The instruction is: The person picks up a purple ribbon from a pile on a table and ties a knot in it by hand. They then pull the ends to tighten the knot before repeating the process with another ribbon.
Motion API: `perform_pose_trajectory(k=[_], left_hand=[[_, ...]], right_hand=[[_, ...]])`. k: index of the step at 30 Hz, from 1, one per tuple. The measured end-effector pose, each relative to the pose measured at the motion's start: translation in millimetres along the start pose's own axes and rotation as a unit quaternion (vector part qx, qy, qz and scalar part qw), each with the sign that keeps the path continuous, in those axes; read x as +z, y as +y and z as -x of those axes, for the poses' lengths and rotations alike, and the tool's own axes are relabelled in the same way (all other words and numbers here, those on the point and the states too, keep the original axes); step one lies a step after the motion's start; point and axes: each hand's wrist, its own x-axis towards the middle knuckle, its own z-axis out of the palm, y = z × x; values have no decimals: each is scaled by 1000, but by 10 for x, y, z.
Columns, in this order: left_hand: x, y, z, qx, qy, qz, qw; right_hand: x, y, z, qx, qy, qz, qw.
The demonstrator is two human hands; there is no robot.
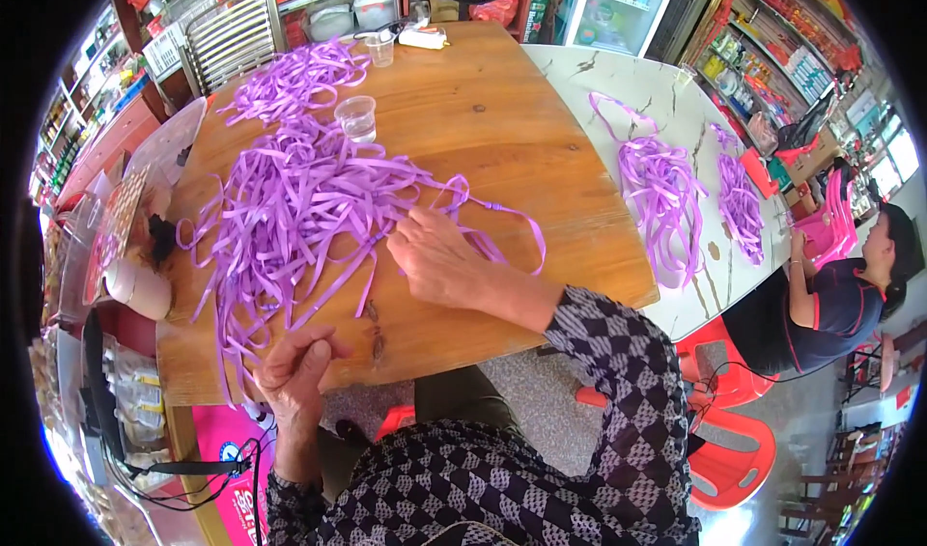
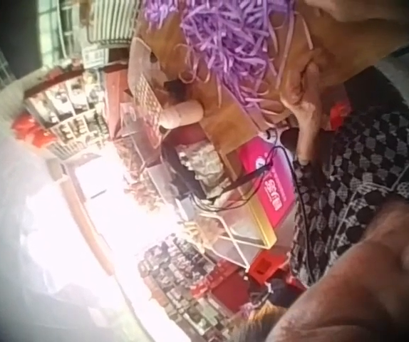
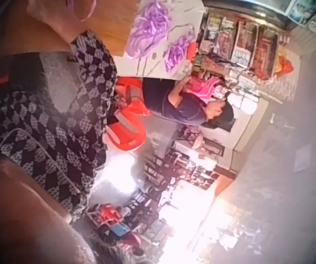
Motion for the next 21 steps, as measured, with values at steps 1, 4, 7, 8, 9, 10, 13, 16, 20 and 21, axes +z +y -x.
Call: perform_pose_trajectory(k=[1,4,7,8,9,10,13,16,20,21], left_hand=[[83,28,-112,45,-6,-24,999],[299,33,-435,87,-19,-39,995],[631,51,-729,219,-48,-126,966],[710,27,-800,270,-43,-257,927],[774,-15,-858,315,-38,-382,868],[823,-73,-907,314,-43,-381,869],[815,-419,-1078,301,-63,-592,745],[800,-637,-1131,324,-32,-626,709],[808,-480,-828,329,-74,-593,731],[853,-374,-709,327,-85,-509,792]], right_hand=[[-123,-21,47,4,-1,4,1000],[-542,-153,86,168,50,-359,917],[-837,-184,41,298,114,-506,802],[-868,-144,69,301,114,-506,800],[-905,-87,107,304,119,-488,809],[-955,-52,162,307,125,-468,819],[-945,22,359,315,115,-471,816],[-788,27,595,358,104,-494,785],[-562,-114,866,401,111,-517,748],[-501,-196,888,416,104,-514,743]])
